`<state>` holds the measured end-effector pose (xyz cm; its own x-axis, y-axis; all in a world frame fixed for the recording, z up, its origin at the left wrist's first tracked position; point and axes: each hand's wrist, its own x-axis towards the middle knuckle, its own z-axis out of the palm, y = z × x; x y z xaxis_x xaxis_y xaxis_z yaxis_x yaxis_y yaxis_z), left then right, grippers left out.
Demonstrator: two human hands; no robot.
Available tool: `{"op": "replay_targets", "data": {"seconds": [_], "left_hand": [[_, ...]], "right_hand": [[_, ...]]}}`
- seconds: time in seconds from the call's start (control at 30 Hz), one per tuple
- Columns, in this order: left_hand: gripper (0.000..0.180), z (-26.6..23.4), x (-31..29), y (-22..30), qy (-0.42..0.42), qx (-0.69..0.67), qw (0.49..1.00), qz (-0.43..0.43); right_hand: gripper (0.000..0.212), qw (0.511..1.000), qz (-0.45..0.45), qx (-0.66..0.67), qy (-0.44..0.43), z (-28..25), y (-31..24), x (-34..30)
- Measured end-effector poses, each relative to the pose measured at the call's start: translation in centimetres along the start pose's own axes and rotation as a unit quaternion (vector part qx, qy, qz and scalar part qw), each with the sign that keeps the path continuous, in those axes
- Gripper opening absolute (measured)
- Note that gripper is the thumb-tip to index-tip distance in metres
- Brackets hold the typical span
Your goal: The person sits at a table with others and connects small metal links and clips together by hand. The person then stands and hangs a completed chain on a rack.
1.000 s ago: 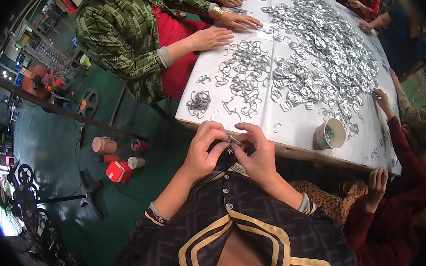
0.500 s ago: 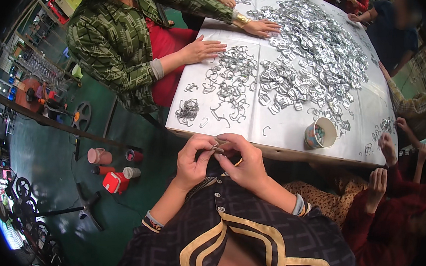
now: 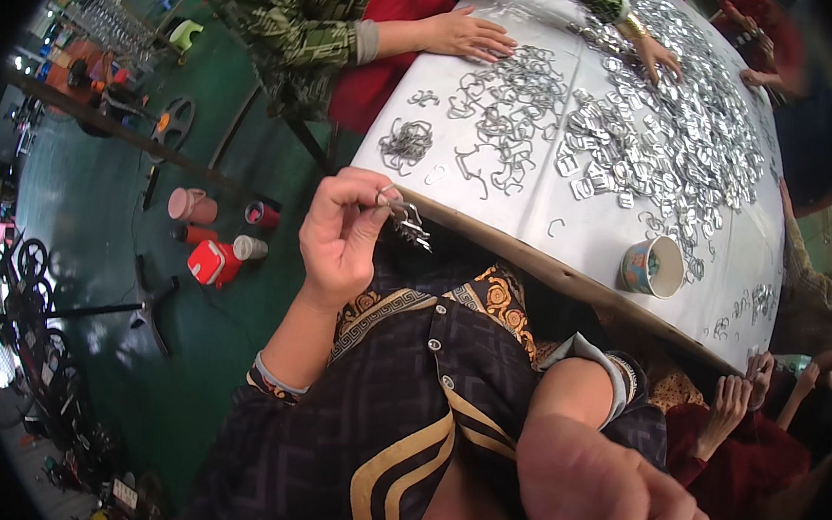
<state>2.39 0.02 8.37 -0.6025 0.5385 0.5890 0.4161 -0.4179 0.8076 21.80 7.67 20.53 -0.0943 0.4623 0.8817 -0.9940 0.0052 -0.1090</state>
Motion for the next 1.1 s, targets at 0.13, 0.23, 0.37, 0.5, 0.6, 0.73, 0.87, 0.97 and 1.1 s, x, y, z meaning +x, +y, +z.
{"op": "replay_targets", "data": {"seconds": [0.13,0.23,0.37,0.5,0.6,0.73,0.87,0.97,1.1], "left_hand": [[0.011,-1.4,-0.5,0.2,0.026,0.006,1.0,-0.017],[0.011,-2.3,-0.8,0.4,0.048,0.008,0.998,-0.026],[0.011,-2.9,-1.0,0.3,0.062,0.011,0.998,-0.011],[0.01,-3.3,-0.7,0.6,0.072,0.01,0.997,0.009],[0.01,-3.5,-0.8,0.4,0.076,0.024,0.997,0.008],[0.01,-4.1,-1.7,0.7,0.098,0.033,0.995,0.009],[0.012,-3.8,-1.2,1.0,0.087,0.013,0.996,0.015],[0.014,-3.7,-1.4,0.9,0.083,0.015,0.996,0.006],[0.015,-4.0,-1.6,0.4,0.075,0.025,0.997,-0.008]], "right_hand": [[0.044,0.992,0.084,0.096,-0.019,0.0,-1.1,-0.8],[0.048,0.989,0.092,0.106,-0.035,0.3,-0.5,-0.9],[0.049,0.985,0.114,0.11,-0.071,0.0,-1.1,-1.1],[0.039,0.985,0.103,0.087,-0.109,0.0,-1.2,-1.1],[0.029,0.985,0.094,-0.041,-0.141,0.0,-0.2,-0.9],[0.019,0.928,0.108,-0.273,-0.231,1.8,2.4,-0.8],[0.02,0.908,0.058,-0.368,-0.192,3.8,3.2,-0.2],[0.028,0.9,0.023,-0.41,-0.145,4.1,3.4,0.1],[0.021,0.846,0.024,-0.524,-0.094,4.0,2.8,-0.4]]}}
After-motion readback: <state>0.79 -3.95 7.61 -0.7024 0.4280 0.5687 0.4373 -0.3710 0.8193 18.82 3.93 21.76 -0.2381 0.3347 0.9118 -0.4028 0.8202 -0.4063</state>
